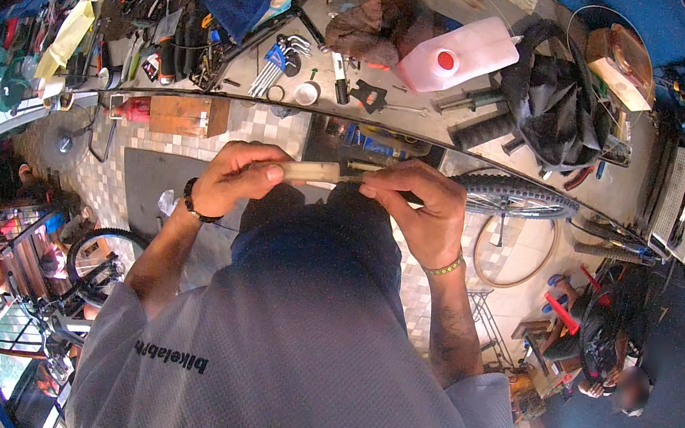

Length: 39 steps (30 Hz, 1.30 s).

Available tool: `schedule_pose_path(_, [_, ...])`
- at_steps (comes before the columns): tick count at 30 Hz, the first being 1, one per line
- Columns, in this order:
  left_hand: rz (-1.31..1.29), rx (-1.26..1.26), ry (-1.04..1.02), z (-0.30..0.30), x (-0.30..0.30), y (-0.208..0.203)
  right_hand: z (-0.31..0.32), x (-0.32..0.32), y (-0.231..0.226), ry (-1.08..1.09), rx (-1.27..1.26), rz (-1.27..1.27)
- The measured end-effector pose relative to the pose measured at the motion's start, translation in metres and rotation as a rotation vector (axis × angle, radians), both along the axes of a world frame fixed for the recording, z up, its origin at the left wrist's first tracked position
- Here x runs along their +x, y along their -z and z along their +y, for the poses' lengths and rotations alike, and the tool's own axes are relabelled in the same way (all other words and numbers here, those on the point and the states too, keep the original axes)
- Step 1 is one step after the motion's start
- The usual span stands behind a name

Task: The person works on a white bicycle frame mounted on a stand, using a screwdriver to adjust the bottom bracket area and applying lubricant with a syringe to the crankset. The person repeatedly retrieves tools and parts from a nearby workbench and returns to the frame to continue adjustments.

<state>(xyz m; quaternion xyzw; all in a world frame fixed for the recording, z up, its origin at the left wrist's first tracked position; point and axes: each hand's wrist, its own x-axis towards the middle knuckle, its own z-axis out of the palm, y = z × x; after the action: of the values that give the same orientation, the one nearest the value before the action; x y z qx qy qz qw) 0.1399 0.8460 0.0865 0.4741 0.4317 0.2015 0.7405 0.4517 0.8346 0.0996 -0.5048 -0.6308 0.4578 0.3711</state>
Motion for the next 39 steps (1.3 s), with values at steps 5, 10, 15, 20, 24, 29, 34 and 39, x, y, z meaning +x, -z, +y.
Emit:
schedule_pose_path(5, [-0.066, -0.089, -0.079, -0.004, -0.001, -0.005, 0.006, -0.007, -0.005, -0.042, -0.067, 0.081])
schedule_pose_path(10, [-0.031, -0.011, -0.027, -0.004, -0.005, -0.004, 0.006, -0.008, -0.002, -0.076, -0.081, 0.093])
schedule_pose_path(15, [0.025, 0.01, -0.124, -0.015, 0.001, -0.001, 0.004, -0.016, 0.003, 0.01, -0.123, 0.174])
schedule_pose_path(20, [0.045, 0.068, -0.111, -0.018, -0.001, 0.003, -0.003, -0.021, 0.01, 0.016, -0.203, 0.311])
schedule_pose_path(24, [0.148, 0.16, -0.127, -0.025, -0.009, 0.004, 0.003, -0.029, 0.021, -0.009, -0.343, 0.315])
schedule_pose_path(29, [0.23, 0.134, -0.579, -0.036, -0.062, 0.036, 0.073, -0.094, 0.078, -0.002, -0.41, 0.39])
schedule_pose_path(34, [0.133, 0.092, -0.993, -0.013, -0.095, 0.033, 0.195, -0.201, 0.099, 0.211, 0.014, -0.384])
schedule_pose_path(39, [0.112, 0.139, -0.926, 0.026, -0.098, 0.045, 0.225, -0.226, 0.088, 0.176, 0.069, -0.617])
